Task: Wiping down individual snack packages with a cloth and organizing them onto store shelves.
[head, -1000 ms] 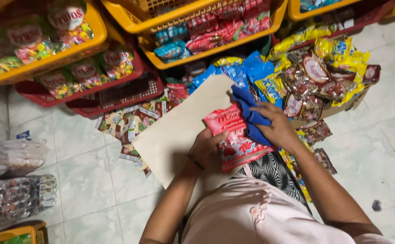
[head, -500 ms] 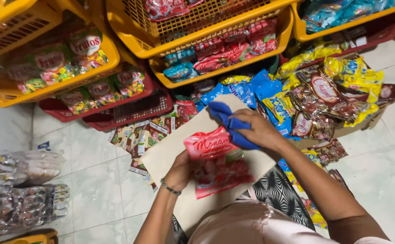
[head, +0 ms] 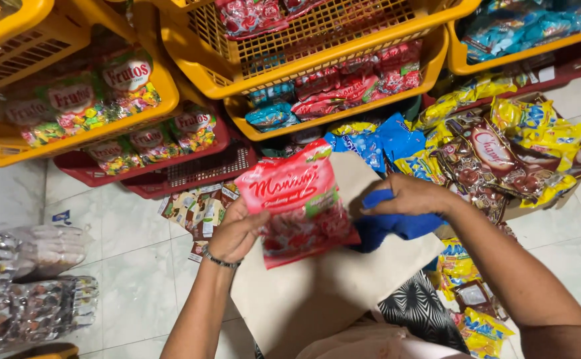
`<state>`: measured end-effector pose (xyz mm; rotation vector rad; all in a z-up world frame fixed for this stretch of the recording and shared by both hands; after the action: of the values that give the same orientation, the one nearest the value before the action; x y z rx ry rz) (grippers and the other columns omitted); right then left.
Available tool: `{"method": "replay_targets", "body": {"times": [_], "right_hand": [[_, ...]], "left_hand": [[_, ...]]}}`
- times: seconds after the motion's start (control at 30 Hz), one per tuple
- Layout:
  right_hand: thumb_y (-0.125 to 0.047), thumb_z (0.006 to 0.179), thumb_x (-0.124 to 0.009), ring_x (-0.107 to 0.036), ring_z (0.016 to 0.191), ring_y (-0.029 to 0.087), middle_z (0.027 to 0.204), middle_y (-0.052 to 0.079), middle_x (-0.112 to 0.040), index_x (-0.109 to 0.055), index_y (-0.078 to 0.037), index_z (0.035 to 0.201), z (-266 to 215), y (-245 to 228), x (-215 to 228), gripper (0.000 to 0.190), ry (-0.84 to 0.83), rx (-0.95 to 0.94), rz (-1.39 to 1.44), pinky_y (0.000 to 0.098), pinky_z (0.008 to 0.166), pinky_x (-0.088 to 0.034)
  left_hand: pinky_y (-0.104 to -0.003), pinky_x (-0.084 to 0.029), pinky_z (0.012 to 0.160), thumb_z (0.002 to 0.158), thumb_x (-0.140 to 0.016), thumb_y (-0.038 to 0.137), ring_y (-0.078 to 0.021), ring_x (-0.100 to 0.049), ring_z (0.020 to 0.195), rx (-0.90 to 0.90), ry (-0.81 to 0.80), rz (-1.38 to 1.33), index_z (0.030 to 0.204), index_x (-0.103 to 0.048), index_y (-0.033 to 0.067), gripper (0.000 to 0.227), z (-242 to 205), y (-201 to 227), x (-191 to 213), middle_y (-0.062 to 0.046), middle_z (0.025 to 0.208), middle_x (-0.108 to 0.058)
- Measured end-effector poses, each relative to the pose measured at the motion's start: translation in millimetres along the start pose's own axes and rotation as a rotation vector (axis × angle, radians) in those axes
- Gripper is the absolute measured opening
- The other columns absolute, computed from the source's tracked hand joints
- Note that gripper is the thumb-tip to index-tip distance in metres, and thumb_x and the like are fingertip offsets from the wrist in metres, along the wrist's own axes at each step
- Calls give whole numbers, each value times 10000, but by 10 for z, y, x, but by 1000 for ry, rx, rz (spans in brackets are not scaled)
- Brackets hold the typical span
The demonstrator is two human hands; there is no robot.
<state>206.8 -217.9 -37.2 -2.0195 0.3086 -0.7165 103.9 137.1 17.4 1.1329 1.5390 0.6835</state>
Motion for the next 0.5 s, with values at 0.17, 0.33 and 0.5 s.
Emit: {"method": "replay_targets", "body": {"times": [0.17,0.33,0.5], "right_hand": [[-237,762,-887,-706,786,198,1051,117,-817,-771,-72,1226,69,-98,484,505,-172,148,156,363,684,-622],[-340,850,-797,-725,1095,391,1243,234,-765,-685,-27,1331,247,193,756,585,-280,276,314,545,960,-554],[-327,795,-787,-798,806,424,1005,292,-806,-652,-16,1373,291,-368,1239,670,-193,0,442,542,789,-664]], "left_hand": [[-383,-598,887,823,-711,-59,-240,-733,1000,-54,-33,-56,1309,-613,29,503,435,10,-261,-153,1147,-735],[-414,-603,873,783,-781,-6,-292,-753,930,-96,-52,-95,1219,-633,-5,460,739,89,-489,-215,1058,-747],[-388,-605,849,784,-822,90,-249,-744,936,-123,-35,0,1207,-639,15,467,1212,440,-666,-183,1052,-749]]}}
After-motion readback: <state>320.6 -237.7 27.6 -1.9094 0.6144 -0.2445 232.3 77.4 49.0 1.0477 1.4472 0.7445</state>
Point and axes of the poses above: each hand's wrist, its own z-axis towards the middle knuckle, its own x-axis out of the back of the hand, y = z × x, the point moved 2 cm from there along z, towards the middle knuckle
